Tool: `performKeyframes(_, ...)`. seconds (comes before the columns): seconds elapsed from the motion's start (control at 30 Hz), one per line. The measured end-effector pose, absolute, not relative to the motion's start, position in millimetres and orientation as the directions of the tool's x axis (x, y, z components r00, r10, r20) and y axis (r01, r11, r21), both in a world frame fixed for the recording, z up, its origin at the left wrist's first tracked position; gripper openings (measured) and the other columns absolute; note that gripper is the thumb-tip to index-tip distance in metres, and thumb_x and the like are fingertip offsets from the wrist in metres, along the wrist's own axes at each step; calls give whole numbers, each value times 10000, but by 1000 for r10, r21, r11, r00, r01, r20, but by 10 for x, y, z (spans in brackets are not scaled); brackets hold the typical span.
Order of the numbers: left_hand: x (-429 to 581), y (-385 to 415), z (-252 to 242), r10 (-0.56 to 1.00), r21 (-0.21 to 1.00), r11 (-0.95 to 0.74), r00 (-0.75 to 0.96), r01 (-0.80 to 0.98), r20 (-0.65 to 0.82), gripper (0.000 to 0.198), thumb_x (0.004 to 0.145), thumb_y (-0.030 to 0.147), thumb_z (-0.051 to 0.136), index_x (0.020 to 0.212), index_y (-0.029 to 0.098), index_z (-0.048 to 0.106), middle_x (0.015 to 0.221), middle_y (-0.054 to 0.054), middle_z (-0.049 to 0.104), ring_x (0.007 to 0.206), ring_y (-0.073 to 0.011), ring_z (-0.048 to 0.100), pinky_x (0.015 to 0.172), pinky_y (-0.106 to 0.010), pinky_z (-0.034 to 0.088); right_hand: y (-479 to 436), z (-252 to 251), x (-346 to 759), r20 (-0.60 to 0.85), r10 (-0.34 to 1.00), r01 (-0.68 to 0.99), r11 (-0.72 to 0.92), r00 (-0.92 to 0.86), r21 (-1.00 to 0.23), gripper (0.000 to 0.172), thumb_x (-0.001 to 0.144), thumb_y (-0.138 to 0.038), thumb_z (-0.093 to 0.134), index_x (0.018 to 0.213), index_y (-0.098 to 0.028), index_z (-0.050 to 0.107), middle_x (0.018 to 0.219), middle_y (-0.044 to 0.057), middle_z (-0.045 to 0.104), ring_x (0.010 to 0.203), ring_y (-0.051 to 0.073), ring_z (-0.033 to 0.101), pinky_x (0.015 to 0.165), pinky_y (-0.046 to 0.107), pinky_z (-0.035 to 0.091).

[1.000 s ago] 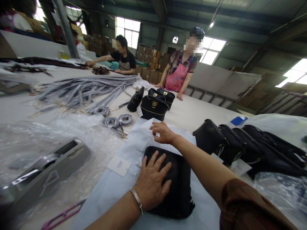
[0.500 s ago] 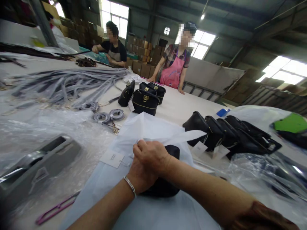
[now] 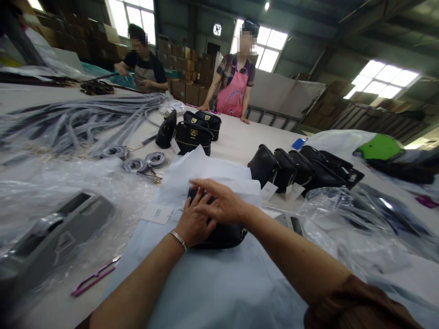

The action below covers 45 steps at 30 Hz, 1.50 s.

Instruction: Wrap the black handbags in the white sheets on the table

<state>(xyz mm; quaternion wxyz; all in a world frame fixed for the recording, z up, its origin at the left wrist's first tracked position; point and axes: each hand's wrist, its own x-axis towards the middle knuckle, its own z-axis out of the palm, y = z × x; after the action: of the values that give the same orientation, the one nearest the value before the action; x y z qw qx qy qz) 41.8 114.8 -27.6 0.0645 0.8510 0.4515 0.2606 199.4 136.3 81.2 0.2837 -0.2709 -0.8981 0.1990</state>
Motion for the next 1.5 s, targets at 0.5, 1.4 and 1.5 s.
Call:
performKeyframes(0.5, 394, 1120, -171, 788, 344, -605, 476, 718, 392, 561, 914, 406, 617, 1449, 260, 533, 1602, -77, 417, 1506, -364, 276, 1158, -670, 320, 2153, 282, 2672, 393, 901, 811, 365, -184, -457, 504, 842, -285, 647, 1333, -189, 598, 1258, 140, 651, 966, 237, 691, 926, 452, 572)
performKeyframes(1.4, 422, 1142, -225, 796, 372, -596, 460, 712, 394, 565, 905, 427, 623, 1443, 281, 532, 1604, -76, 410, 1503, -383, 264, 1149, -681, 309, 2499, 757, 2192, 230, 801, 833, 544, -552, 104, 176, 975, -266, 525, 1010, -170, 669, 951, 86, 703, 826, 199, 610, 714, 289, 385)
performKeyframes(1.5, 436, 1120, -168, 786, 354, -600, 444, 717, 431, 546, 890, 417, 645, 1409, 271, 557, 1536, -100, 487, 1443, -376, 355, 1119, -643, 348, 1798, 744, 2110, 172, 721, 741, 642, -671, 197, 132, 957, -198, 531, 972, -182, 661, 865, 67, 678, 725, 188, 589, 623, 298, 333)
